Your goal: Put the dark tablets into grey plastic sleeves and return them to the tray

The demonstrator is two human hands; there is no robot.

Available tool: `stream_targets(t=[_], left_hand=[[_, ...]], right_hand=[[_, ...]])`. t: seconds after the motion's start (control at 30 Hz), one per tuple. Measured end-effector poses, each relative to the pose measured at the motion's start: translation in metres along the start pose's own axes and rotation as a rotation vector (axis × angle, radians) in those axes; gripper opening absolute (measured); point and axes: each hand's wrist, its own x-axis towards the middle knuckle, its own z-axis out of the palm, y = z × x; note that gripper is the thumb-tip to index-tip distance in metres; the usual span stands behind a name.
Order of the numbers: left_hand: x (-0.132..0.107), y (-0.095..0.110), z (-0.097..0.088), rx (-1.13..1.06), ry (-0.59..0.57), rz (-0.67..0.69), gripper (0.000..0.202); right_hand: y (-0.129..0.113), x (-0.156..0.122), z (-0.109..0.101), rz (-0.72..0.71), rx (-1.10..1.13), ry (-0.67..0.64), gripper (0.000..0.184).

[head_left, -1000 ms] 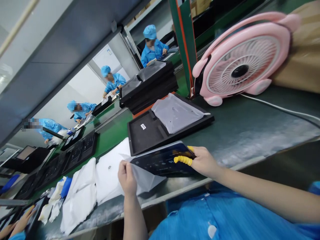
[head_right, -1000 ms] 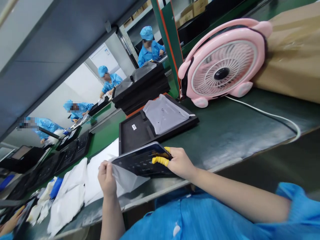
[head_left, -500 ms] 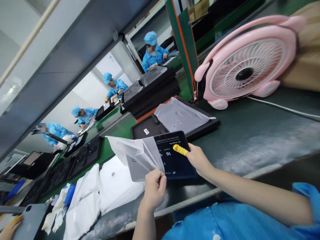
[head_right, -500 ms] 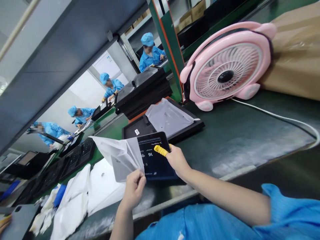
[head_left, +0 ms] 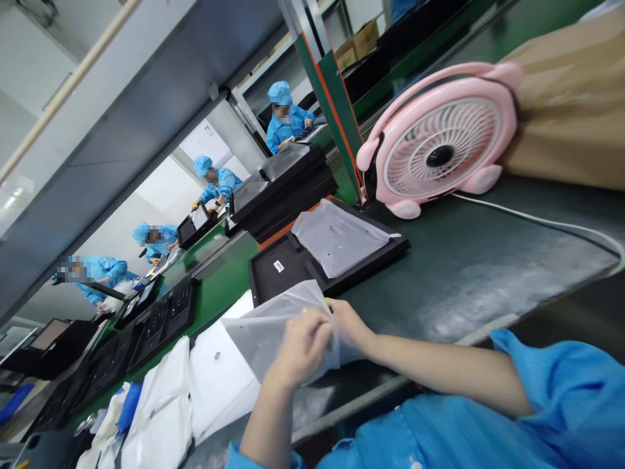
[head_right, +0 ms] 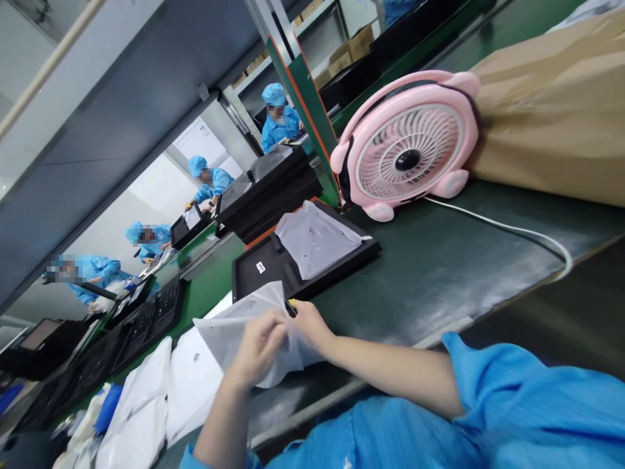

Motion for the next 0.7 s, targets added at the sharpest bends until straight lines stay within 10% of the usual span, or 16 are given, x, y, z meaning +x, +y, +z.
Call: stream_targets(t=[0.1,0.2,0.27,0.37,0.5,0.6,0.7], left_hand=[[-0.008,-0.022,-0.043,0.186,0.287,-0.074,0.021],[-0.013,-0.04,-0.073,0.274,0.156,-0.296,0.019],[-0.019,-0.046,-0.079,0.238,0.13,-0.359,0.02],[-0.031,-0.053,-0.074,0.19,0.397,-0.373,0.022],[-0.04,-0.073,-0.068,0.158,0.62,-0.412,0.025],[-0.031,-0.098,-0.068,0.111,0.673,-0.456,0.028],[-0.007,-0.126,-0.066,0.079,0.775,-0.576,0.033]], right_hand=[[-0.02,-0.001,-0.004,0.062,0.177,-0.068,0.035],[-0.042,0.002,-0.012,0.04,0.197,-0.125,0.035],[-0.054,0.01,-0.021,-0.037,0.149,-0.245,0.036],[-0.07,0.031,-0.041,-0.213,-0.01,-0.544,0.043],[-0.102,0.074,-0.074,-0.494,-0.693,-0.805,0.038],[-0.139,0.114,-0.104,-0.591,-1.17,-0.491,0.027],[-0.156,0.136,-0.129,-0.577,-1.188,-0.163,0.026]])
